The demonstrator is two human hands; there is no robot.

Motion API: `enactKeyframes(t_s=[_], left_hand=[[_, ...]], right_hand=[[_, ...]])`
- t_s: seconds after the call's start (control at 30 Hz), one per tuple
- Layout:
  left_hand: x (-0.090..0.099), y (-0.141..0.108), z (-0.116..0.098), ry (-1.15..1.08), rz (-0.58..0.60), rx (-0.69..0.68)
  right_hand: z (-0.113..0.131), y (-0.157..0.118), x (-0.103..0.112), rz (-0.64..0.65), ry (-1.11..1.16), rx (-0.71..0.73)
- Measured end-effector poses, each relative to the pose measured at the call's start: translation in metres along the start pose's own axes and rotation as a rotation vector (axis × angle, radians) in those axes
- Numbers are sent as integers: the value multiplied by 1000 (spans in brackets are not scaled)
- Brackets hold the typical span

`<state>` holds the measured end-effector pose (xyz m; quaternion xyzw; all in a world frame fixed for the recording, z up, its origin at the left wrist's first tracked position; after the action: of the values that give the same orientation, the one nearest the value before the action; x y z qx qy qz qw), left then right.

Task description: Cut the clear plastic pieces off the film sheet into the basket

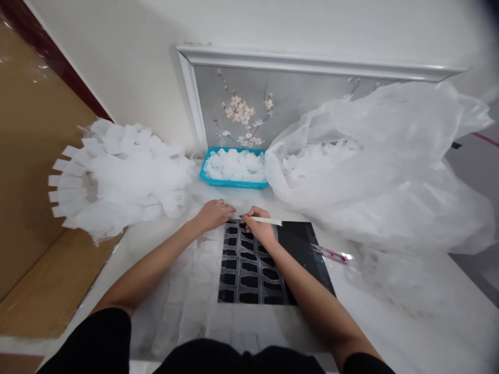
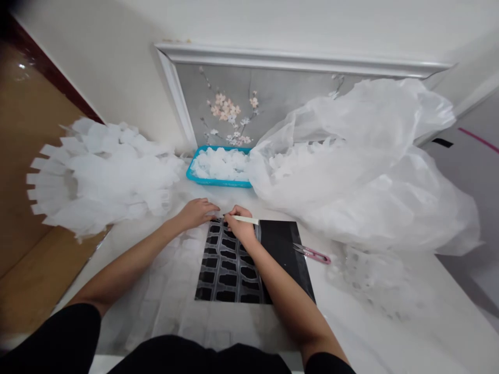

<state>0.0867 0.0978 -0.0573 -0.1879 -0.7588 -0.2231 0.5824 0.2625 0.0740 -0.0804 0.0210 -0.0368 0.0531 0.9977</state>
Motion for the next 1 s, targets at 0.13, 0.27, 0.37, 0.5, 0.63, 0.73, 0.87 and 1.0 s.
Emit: enactKeyframes(t_s=[0.13,0.27,0.37,0.5,0.63,0.73,0.87,1.0], left_hand=[[-2,0,1,41,-8,11],[-4,-1,2,43,-9,7],[-5,-1,2,27,0,-5],[-4,-1,0,-10,4,-24],[0,-4,-7,-90,-27,-56],[5,-6,-9,-185,-114,-33],[24,-7,2,-334,-370,123],[66,-16,21,-739,-830,430]], right_hand=[[-7,3,-8,37,-27,3],[-13,5,-13,81,-86,7],[-15,4,-12,88,-127,6],[-15,5,-12,87,-174,-3],[-16,8,-13,80,-219,-9],[-15,10,-15,75,-244,4],[-12,10,-15,58,-266,31],[-8,9,-17,43,-233,44]])
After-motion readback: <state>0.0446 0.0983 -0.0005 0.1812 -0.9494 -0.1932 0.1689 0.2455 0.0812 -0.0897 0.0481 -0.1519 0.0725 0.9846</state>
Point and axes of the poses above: each hand's wrist, its own y-axis towards the middle knuckle, its own x-axis out of the back of the hand, z = x × y, the point moved 4 cm from there along y, towards the middle knuckle, and after that the axes turned 5 degrees about x, right-handed, at the moved point
